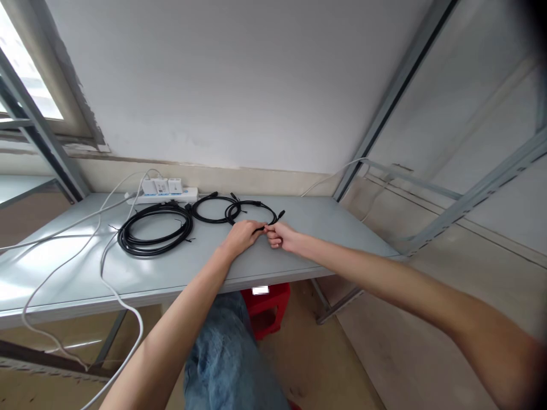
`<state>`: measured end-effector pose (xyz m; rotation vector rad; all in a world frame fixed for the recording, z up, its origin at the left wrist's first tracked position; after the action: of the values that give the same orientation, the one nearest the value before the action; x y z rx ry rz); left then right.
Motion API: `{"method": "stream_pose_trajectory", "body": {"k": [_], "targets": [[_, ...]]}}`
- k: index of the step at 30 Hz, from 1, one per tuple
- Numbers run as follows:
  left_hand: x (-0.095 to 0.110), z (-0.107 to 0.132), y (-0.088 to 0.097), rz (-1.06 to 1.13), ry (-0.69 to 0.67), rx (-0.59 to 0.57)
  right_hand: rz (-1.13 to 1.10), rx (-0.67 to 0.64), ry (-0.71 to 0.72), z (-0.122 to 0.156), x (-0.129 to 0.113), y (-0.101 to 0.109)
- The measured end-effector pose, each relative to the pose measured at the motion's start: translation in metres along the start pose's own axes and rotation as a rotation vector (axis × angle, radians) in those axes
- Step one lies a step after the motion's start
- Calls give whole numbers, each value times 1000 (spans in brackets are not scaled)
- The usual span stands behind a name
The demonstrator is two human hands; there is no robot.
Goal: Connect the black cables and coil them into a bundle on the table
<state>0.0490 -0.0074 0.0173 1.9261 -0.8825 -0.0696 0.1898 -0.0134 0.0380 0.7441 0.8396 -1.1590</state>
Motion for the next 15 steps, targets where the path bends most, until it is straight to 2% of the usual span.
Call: {"method": "stream_pose_trajectory", "body": {"k": [4, 7, 10, 13, 15], "targets": [[0, 1, 5, 12, 49, 22, -125, -40, 33, 1, 7, -7], [0, 0, 6, -8, 56, 1, -3, -66, 63, -2, 10, -3], [-1, -1, 5, -23, 54, -23, 404, -37, 204, -5, 6, 7], [-1, 0, 4, -40, 52, -34, 1026, 147, 629, 1, -10, 13], [-1, 0, 3, -56, 62, -45, 1431, 238, 922, 8, -18, 9]]}}
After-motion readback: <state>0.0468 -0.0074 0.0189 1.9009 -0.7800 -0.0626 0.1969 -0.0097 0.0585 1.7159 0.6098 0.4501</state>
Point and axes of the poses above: each hand's wrist, its own z-axis away from the middle knuckle, its own y-axis out of the back of the hand, x = y × z, the point moved 4 cm from there along -z, towards the middle knuckle, and after that the axes turned 6 degrees about x, right-handed, at the moved point
